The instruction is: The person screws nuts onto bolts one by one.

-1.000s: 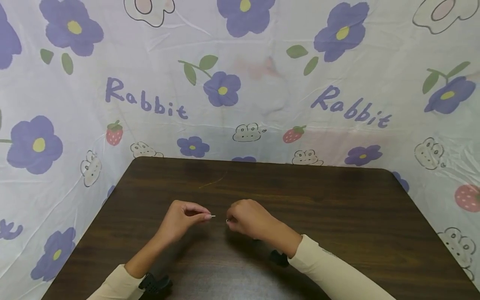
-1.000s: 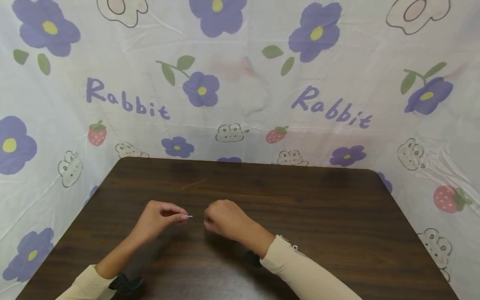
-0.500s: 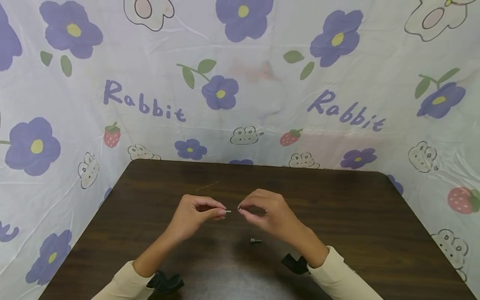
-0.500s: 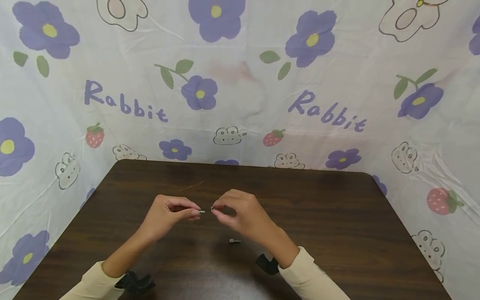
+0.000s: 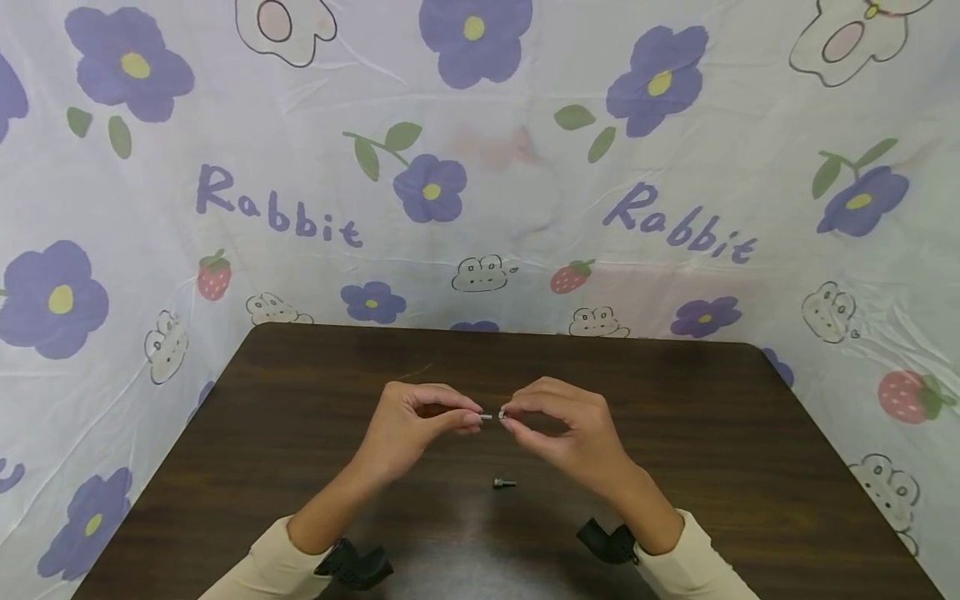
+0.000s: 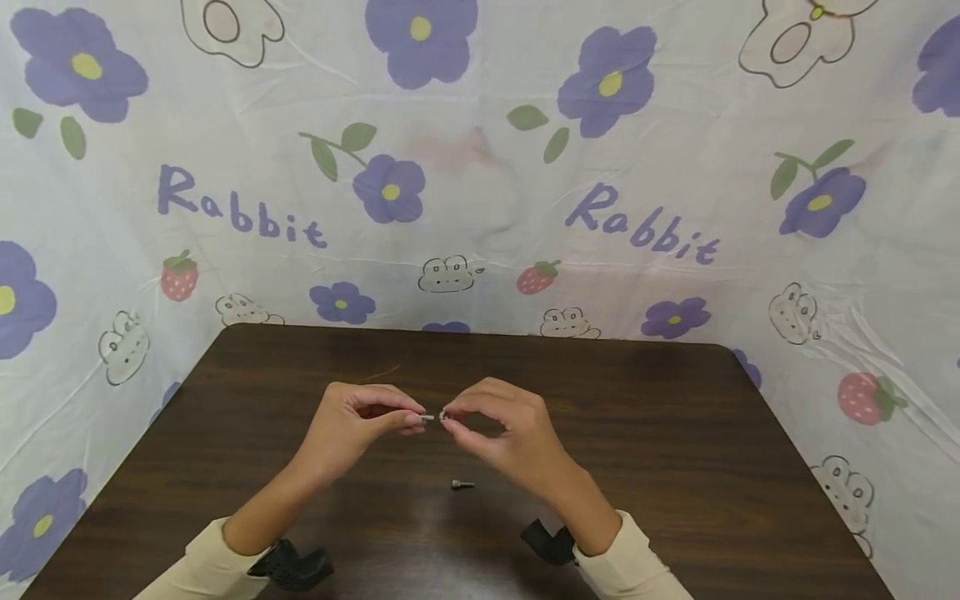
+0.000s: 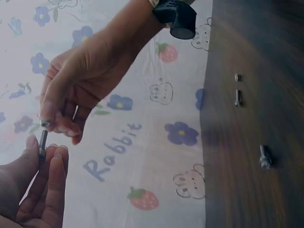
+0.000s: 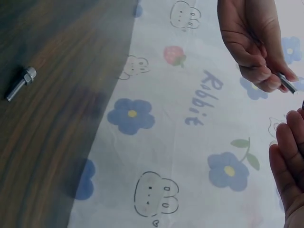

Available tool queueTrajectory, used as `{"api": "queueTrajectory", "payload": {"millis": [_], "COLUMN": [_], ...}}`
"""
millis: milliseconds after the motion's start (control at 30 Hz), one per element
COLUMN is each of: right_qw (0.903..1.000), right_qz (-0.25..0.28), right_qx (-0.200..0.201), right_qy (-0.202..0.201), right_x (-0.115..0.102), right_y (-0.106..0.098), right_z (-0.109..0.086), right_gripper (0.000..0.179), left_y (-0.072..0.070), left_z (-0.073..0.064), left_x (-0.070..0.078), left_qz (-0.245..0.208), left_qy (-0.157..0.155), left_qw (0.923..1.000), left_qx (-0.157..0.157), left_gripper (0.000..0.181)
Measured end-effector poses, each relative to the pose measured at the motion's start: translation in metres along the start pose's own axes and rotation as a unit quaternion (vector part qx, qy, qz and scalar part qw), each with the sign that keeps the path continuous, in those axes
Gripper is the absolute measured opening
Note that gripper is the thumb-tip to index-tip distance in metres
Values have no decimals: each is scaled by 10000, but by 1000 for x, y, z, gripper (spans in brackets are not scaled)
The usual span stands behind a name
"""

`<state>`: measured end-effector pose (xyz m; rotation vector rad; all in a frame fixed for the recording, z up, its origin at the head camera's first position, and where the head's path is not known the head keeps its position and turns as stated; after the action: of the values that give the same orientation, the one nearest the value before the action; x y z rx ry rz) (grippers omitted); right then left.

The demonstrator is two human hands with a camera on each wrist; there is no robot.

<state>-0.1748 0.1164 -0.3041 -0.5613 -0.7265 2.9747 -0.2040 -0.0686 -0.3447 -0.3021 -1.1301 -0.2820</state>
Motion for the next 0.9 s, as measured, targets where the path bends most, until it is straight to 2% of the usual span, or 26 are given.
{"api": "queueTrajectory", "payload": {"millis": [167,367,533,733,900], "right_qw": [9999,9994,9991,9993,9994], "right_qz": [86,257,344,257,83], "right_qx": [87,200,245,283,333], "right_qy": [100,94,75,33,9], "right_x": [0,0,1,0,-1], "right_y": [-3,-5,-6,-7,-9], "right_z": [-6,-10,-12,-13,-13], "right_gripper": [11,12,12,12,12], "left_y": [10,15,17,20,21], "left_z": [2,3,3,3,2], "left_x": [6,12,18,22,22], "left_qz": [-90,323,455,542,581], "left_qy": [201,470,774,1075,1131], "left_qw": [9998,9982,9957,9923,9910], "left_qx": [-11,164,218,299,427], "left_gripper": [7,6,7,6,9]}}
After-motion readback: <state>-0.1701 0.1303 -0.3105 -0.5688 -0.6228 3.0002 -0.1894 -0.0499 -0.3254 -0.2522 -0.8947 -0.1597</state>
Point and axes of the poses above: each hand's wrist, its own z-axis towards the middle knuckle, its own y-axis out of the palm, x = y × z, the point moved 7 cm from there along z, towards the middle knuckle, and after that the axes turned 2 degrees about -x, right-handed, at the moved point
